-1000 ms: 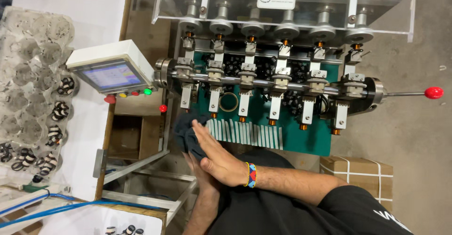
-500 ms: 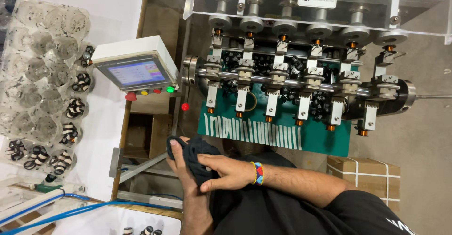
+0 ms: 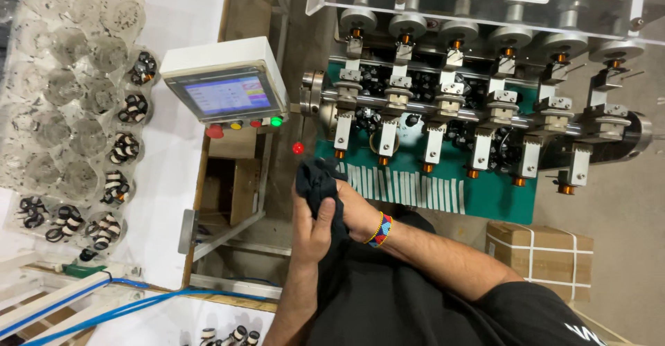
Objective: The person picks up small black cylindrical components one at a time and seats them into the fixtures of a multi-station bench machine, then pulls the machine's red-handled lever to cycle the fixtures. They occasionally wipe their hands with a dark cloth and place finished parts aside.
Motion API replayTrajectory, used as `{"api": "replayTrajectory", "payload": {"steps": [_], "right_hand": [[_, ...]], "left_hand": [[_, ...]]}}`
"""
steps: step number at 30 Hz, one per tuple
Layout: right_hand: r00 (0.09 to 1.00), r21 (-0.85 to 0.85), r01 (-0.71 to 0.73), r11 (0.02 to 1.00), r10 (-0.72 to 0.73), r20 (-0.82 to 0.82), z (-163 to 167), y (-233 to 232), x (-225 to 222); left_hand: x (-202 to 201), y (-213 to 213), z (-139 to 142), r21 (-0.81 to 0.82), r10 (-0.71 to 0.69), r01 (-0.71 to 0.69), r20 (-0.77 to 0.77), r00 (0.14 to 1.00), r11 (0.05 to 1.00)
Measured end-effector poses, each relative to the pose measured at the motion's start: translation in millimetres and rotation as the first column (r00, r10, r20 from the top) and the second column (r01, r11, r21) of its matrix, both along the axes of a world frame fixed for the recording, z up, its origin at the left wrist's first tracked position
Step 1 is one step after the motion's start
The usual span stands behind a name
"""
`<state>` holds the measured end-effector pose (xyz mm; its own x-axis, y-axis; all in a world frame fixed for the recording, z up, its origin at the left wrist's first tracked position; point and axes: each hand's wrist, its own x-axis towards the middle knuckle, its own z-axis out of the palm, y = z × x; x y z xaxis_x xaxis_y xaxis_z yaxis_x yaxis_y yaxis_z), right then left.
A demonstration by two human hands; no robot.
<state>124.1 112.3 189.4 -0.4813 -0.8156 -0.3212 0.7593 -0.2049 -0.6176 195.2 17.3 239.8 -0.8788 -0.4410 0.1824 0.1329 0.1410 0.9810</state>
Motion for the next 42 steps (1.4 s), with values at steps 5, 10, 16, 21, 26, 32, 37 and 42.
{"api": "replayTrajectory", "payload": {"steps": [5,10,16,21,26,32,37,42], "right_hand": [[0.990,0.196,0.021,0.980,0.007,-0.140,-6.5,-27.3,15.5],[0.819,0.104,0.052,0.993,0.017,-0.573,-11.4,-56.6,40.0],[0.423,0.382,-0.058,0.922,0.370,-0.827,-13.3,-78.7,65.9],[0.214,0.324,-0.227,0.919,0.371,-0.903,-4.9,-56.5,54.0],[0.308,0.454,0.091,0.887,0.408,-0.859,-44.5,24.9,-1.4],[0.515,0.759,0.436,0.483,0.558,-0.651,-135.3,180.7,3.3],[0.618,0.898,0.342,0.276,0.654,-0.436,-173.9,271.8,38.1],[0.618,0.902,0.322,0.288,0.658,-0.430,-178.2,325.1,26.1]], "left_hand": [[10.8,-8.3,-10.9,-0.131,0.271,-0.262,0.051,0.961,0.956],[24.9,-41.3,-31.6,0.275,0.341,-0.403,0.246,0.907,0.873],[59.3,-78.9,-51.4,0.425,0.427,-0.554,0.360,0.829,0.716],[105.5,-178.1,-92.6,-0.255,0.855,-0.818,0.221,0.470,0.516],[157.2,-311.0,-117.9,-0.852,0.843,-0.491,-0.120,0.524,0.184],[95.9,-271.7,-169.8,-0.931,0.919,0.142,0.357,0.167,0.336],[51.5,-214.6,-151.1,-0.978,0.882,-0.050,0.160,0.444,0.202],[-54.6,27.8,-146.7,-0.076,-0.220,0.556,0.867,0.447,0.828]]}}
